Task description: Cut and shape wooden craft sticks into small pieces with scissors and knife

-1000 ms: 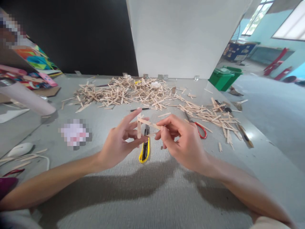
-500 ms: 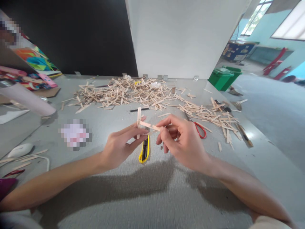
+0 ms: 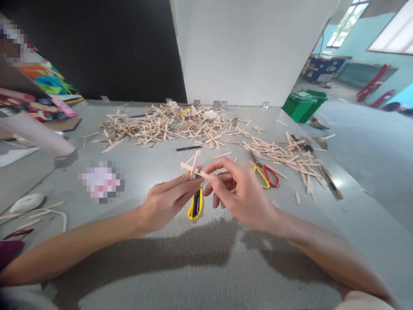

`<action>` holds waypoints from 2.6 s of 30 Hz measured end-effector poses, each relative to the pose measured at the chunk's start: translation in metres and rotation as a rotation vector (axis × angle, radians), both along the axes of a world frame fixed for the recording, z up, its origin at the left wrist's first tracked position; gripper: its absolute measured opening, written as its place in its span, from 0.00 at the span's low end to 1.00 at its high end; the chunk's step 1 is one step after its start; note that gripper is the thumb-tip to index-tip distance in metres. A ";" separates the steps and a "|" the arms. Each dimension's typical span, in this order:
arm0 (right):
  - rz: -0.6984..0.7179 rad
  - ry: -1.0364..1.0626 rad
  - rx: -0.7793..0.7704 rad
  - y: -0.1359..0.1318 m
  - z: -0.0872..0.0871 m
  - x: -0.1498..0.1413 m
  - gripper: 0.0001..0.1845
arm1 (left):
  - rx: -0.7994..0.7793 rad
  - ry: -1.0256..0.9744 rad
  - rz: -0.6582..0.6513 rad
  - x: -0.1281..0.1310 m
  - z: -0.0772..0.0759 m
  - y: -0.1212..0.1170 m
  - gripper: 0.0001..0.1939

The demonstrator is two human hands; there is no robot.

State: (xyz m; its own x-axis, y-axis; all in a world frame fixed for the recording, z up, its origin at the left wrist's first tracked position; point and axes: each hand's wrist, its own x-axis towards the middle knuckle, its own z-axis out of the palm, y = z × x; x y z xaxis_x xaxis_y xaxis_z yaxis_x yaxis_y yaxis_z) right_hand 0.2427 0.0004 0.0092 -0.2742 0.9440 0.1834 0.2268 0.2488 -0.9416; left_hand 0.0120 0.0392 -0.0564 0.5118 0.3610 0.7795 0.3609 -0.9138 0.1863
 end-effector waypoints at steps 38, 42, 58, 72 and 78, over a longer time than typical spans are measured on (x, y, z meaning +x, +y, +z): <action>0.034 0.322 -0.272 0.036 0.017 0.024 0.18 | -0.794 -0.428 -0.364 0.007 0.026 -0.015 0.12; 0.067 0.389 -0.342 0.033 0.014 0.019 0.16 | -0.726 -0.379 -0.422 0.004 0.025 -0.014 0.15; 0.165 0.557 -0.402 0.027 0.014 0.018 0.10 | -0.612 -0.313 -0.461 0.001 0.019 -0.007 0.20; 0.233 0.576 -0.451 0.028 0.011 0.018 0.11 | -0.567 -0.330 -0.499 0.002 0.015 -0.006 0.26; 0.282 0.558 -0.499 0.031 0.008 0.020 0.11 | -0.618 -0.329 -0.498 0.001 0.018 -0.007 0.25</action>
